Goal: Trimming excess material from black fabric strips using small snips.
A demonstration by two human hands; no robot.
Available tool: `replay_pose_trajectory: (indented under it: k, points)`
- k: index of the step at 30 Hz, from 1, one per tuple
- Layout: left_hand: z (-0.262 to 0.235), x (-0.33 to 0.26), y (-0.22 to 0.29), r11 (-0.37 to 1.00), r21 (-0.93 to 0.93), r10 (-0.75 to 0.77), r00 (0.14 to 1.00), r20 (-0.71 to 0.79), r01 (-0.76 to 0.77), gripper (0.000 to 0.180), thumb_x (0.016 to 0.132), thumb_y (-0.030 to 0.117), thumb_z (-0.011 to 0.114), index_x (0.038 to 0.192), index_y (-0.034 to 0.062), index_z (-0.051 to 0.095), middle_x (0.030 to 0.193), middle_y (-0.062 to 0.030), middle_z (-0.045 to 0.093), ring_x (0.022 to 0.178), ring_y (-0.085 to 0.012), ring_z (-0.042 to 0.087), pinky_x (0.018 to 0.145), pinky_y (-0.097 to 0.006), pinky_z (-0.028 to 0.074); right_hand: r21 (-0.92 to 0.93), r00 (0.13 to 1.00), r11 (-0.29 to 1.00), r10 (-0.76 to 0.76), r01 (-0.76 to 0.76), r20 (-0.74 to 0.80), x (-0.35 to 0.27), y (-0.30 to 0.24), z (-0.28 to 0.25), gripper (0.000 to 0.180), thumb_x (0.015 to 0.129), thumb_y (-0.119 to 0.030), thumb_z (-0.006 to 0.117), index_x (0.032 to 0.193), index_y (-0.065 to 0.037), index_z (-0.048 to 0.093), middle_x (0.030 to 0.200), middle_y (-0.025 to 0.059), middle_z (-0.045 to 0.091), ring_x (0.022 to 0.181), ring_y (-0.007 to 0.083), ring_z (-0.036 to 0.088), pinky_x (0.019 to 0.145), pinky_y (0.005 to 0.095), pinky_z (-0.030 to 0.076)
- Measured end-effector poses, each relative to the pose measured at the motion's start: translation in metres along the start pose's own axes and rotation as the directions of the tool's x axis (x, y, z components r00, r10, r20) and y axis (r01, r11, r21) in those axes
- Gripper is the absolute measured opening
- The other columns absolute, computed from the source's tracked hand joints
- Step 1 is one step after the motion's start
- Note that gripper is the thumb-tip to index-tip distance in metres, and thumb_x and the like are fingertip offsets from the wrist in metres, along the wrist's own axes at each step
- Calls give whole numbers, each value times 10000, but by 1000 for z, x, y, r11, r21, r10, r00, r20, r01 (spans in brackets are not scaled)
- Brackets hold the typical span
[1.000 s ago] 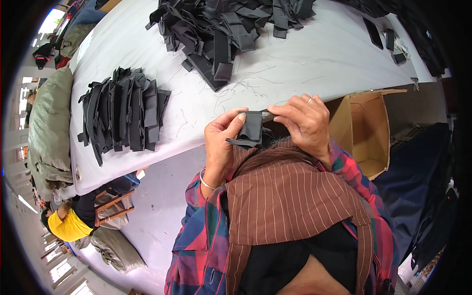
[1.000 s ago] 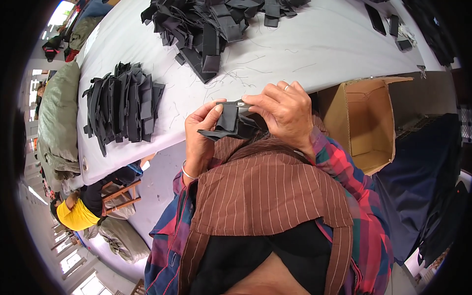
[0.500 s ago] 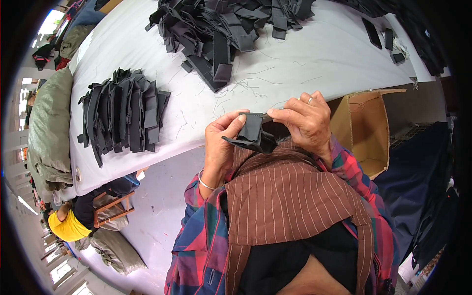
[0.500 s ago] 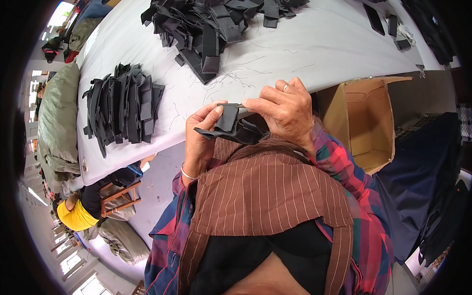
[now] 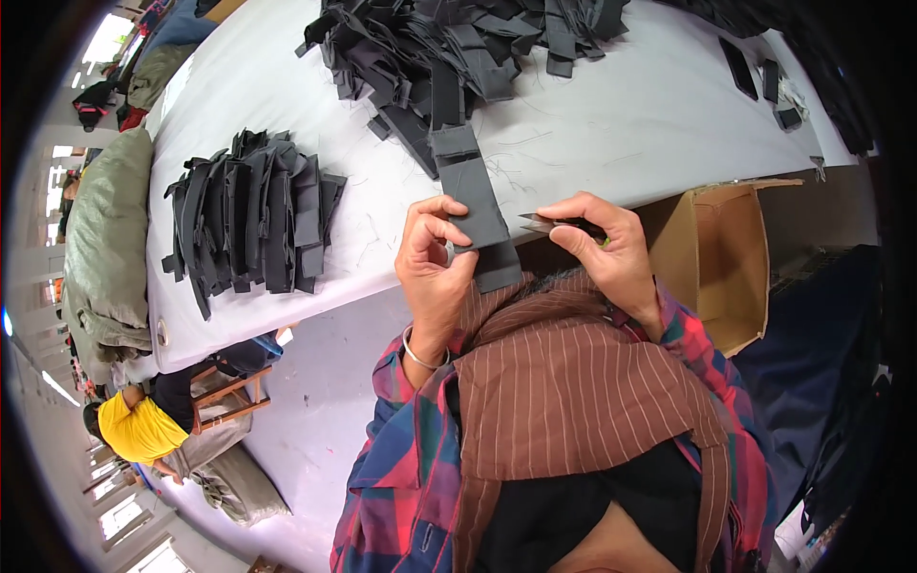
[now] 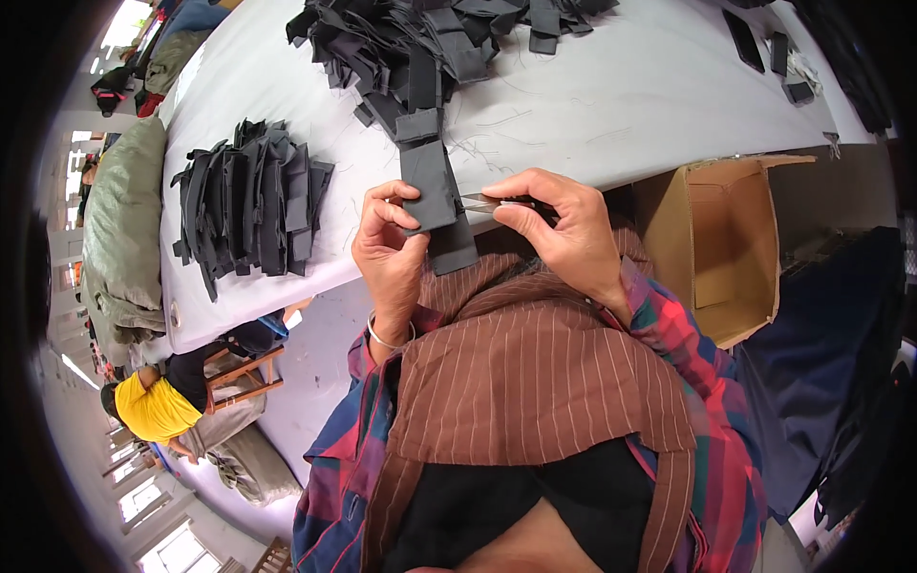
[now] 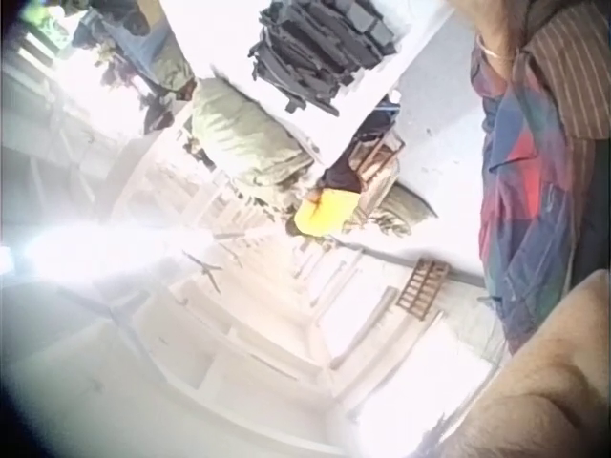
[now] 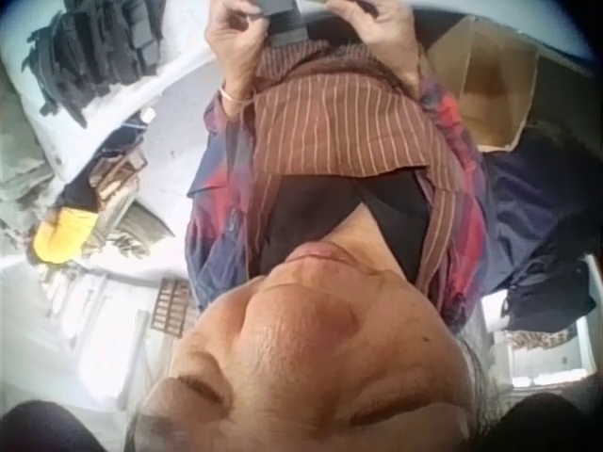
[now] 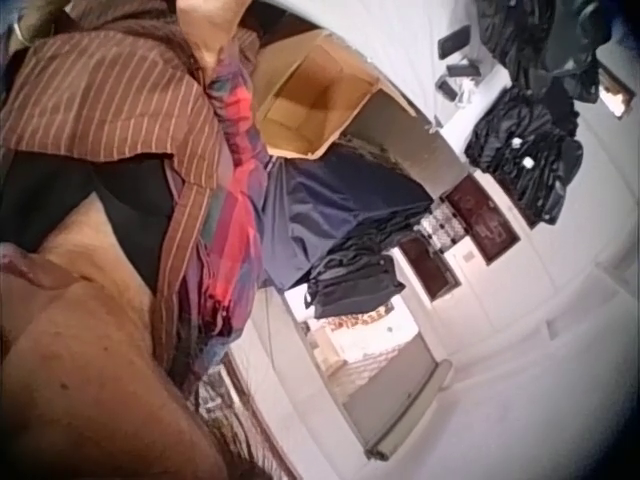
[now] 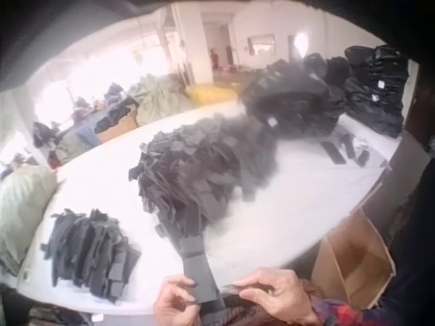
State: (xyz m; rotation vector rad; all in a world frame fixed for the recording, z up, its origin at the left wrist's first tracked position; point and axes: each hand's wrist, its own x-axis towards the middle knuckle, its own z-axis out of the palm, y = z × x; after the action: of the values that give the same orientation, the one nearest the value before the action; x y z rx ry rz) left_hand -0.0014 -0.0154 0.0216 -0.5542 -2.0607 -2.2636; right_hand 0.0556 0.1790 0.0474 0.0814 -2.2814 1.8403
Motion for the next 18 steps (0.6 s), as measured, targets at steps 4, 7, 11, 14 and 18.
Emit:
replay_pose_trajectory:
  k: [4, 7, 11, 14, 18]
  points:
    - [4, -7, -8, 999, 30, 17, 1000, -12, -17, 266, 672, -172, 560, 756, 67, 477, 1056, -79, 535, 1012, -149, 511, 919, -262, 387, -72, 999, 997, -27, 30, 43, 2, 0, 4, 162, 805, -46, 671, 965, -24, 672, 849, 91, 678, 775, 175, 641, 718, 274, 486]
    - [9, -9, -14, 999, -13, 43, 999, -23, -43, 306, 678, -172, 588, 818, 68, 461, 1034, -80, 532, 994, -150, 510, 909, -260, 390, -209, 991, 971, -104, 119, 79, 7, -1, 11, 151, 772, -77, 695, 920, -56, 678, 814, 92, 667, 734, 230, 631, 685, 315, 480]
    - [11, -10, -20, 992, -70, 99, 994, -51, -102, 405, 676, -179, 617, 945, 62, 432, 1005, -84, 527, 963, -150, 512, 889, -257, 397, -325, 977, 924, -166, 200, 131, 9, -3, 17, 121, 763, -108, 706, 876, -81, 674, 798, 69, 664, 713, 248, 617, 662, 333, 461]
    - [10, -12, -20, 995, -15, 96, 994, -43, -97, 444, 666, -187, 614, 981, 60, 420, 995, -84, 525, 951, -151, 516, 878, -259, 406, -290, 983, 943, -134, 165, 126, 8, 2, 16, 103, 768, -113, 702, 863, -92, 667, 794, 43, 665, 712, 229, 619, 660, 319, 446]
    - [11, -13, -22, 994, -47, 100, 994, -47, -102, 465, 664, -188, 613, 1011, 54, 420, 988, -81, 525, 944, -153, 519, 869, -259, 413, -277, 978, 940, -174, 199, 111, 8, 3, 21, 112, 778, -126, 699, 877, -85, 665, 776, 52, 661, 690, 210, 617, 637, 308, 439]
